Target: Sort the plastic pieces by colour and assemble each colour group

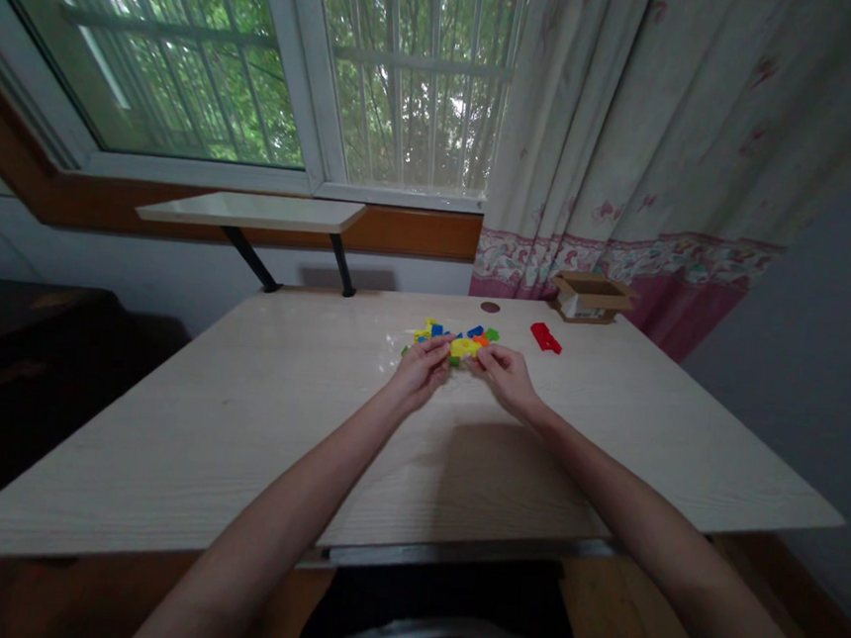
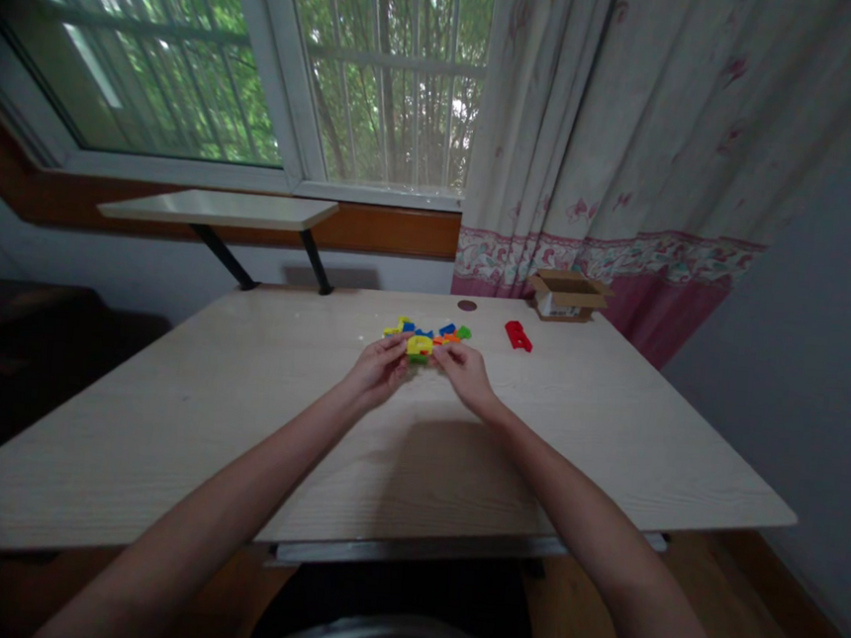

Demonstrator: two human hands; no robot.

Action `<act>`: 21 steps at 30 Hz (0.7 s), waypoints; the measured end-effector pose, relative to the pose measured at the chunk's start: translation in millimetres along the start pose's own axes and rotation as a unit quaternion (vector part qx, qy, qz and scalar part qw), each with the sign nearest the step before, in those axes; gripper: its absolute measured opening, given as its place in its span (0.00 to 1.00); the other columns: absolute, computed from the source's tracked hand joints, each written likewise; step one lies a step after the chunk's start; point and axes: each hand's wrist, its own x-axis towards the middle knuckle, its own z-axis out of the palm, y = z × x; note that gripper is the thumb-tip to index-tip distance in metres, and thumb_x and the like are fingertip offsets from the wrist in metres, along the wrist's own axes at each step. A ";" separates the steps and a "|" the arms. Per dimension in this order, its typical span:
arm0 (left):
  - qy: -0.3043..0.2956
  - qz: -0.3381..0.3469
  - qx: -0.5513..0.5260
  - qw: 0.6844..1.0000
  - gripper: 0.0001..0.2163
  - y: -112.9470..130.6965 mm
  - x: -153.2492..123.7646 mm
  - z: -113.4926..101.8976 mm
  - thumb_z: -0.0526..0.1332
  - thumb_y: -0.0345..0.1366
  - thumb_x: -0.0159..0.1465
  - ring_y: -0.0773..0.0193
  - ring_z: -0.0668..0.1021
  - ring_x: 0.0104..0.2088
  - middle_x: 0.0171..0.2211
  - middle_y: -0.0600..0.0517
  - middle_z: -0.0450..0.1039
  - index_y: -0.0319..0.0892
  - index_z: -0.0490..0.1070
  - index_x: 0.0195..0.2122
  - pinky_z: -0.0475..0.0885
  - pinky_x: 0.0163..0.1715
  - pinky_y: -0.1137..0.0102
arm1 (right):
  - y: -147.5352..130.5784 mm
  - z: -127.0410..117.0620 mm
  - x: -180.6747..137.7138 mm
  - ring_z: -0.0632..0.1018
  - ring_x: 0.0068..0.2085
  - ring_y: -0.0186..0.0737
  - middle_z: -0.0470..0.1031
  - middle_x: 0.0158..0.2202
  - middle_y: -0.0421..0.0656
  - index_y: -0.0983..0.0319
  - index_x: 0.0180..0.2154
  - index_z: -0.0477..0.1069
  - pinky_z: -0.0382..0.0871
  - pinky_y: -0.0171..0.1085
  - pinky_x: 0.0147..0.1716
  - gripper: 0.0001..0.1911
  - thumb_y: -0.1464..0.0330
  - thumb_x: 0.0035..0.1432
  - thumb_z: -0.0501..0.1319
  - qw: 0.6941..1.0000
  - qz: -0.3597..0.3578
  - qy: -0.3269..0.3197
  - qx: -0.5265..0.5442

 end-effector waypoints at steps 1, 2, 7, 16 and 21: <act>-0.003 -0.013 -0.013 1.000 0.14 -0.3 -1.0 0.0 0.70 0.28 0.47 0.78 0.68 0.16 0.21 0.55 0.70 0.37 0.74 0.36 0.60 0.14 0.82 | -1.9 0.2 -0.1 0.71 0.27 0.34 0.72 0.23 0.40 0.62 0.24 0.72 0.64 0.35 0.30 0.19 0.52 0.51 0.60 1.000 0.002 0.001 0.006; -0.005 -0.025 -0.023 0.999 0.14 -0.7 -1.9 -0.2 0.69 0.28 0.48 0.77 0.69 0.16 0.22 0.55 0.70 0.37 0.74 0.37 0.61 0.14 0.82 | -3.7 0.5 -0.2 0.71 0.27 0.34 0.72 0.23 0.40 0.62 0.24 0.71 0.64 0.35 0.30 0.19 0.52 0.50 0.61 1.000 0.004 0.001 0.011; -0.030 -0.058 -0.052 0.996 0.15 -3.6 -2.5 -2.7 0.66 0.26 0.53 0.76 0.70 0.17 0.24 0.55 0.71 0.40 0.71 0.42 0.63 0.15 0.82 | -4.1 1.6 0.2 0.71 0.26 0.35 0.72 0.23 0.40 0.61 0.24 0.70 0.65 0.35 0.30 0.19 0.51 0.50 0.61 1.000 0.004 0.005 0.020; 0.003 -0.010 0.006 1.000 0.13 -2.4 -0.4 1.0 0.70 0.28 0.48 0.79 0.68 0.16 0.22 0.55 0.70 0.37 0.73 0.35 0.60 0.14 0.82 | 1.5 -3.0 -1.0 0.71 0.27 0.35 0.72 0.25 0.41 0.62 0.27 0.72 0.63 0.34 0.29 0.18 0.55 0.57 0.55 0.991 -0.019 0.015 -0.128; 0.005 0.048 0.058 0.997 0.17 -5.5 2.7 -0.4 0.73 0.34 0.40 0.78 0.65 0.15 0.20 0.56 0.70 0.36 0.75 0.32 0.56 0.13 0.81 | -3.1 -0.8 -1.4 0.68 0.26 0.33 0.74 0.29 0.42 0.63 0.35 0.73 0.63 0.34 0.28 0.15 0.59 0.51 0.60 0.985 -0.013 0.064 -0.160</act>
